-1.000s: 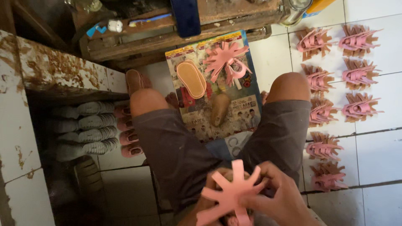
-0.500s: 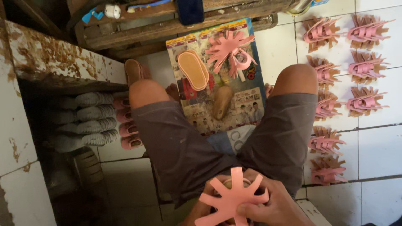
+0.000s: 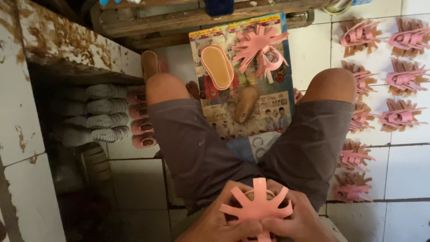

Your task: The person sits on the floor assembling pink children's sandals. They fit a pink strap upper over a wooden shoe last, press and shape the straps, use a rasp to smooth the sole edge, remove the shaped upper from the last, and pick another wooden last from a shelf to continue shaping the next sandal.

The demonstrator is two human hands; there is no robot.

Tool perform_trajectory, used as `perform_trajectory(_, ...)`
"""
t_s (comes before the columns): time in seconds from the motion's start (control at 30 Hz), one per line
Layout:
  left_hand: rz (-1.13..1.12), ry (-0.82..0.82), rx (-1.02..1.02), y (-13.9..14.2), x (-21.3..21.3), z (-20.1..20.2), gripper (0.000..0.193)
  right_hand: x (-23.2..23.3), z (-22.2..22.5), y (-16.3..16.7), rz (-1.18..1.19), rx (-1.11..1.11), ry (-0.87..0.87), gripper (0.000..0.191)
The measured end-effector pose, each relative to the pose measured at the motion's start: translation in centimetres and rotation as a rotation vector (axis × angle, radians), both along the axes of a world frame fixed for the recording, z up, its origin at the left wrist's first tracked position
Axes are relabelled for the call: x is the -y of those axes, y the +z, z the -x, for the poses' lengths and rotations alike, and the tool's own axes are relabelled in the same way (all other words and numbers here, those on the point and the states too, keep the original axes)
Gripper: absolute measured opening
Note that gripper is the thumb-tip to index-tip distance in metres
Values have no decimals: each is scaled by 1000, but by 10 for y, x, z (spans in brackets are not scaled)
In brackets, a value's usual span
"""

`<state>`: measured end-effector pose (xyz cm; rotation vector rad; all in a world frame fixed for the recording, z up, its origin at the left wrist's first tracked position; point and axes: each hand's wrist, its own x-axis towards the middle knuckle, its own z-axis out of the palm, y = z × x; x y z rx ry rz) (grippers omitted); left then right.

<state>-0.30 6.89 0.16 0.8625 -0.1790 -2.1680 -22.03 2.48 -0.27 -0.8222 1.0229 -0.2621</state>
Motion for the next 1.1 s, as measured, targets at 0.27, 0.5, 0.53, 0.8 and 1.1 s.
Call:
perform_trajectory(0.27,97,-172,316,-1,3,-15,67,8,-7,2,-170,107,-69,59)
perform_trajectory(0.5,-8,-211,232,3,12,-15,67,16,-5,3,-93,112,-1,55)
perform_trajectory(0.53,48,-178,228,3,14,-15,66,16,-5,2,-88,115,-3,56)
perform_trajectory(0.8,94,-236,266,8,16,-18,65,15,0,-3,-81,104,23,56)
perform_trajectory(1.1,84,-235,293,3,8,-17,62,17,-1,-5,-13,123,41,61)
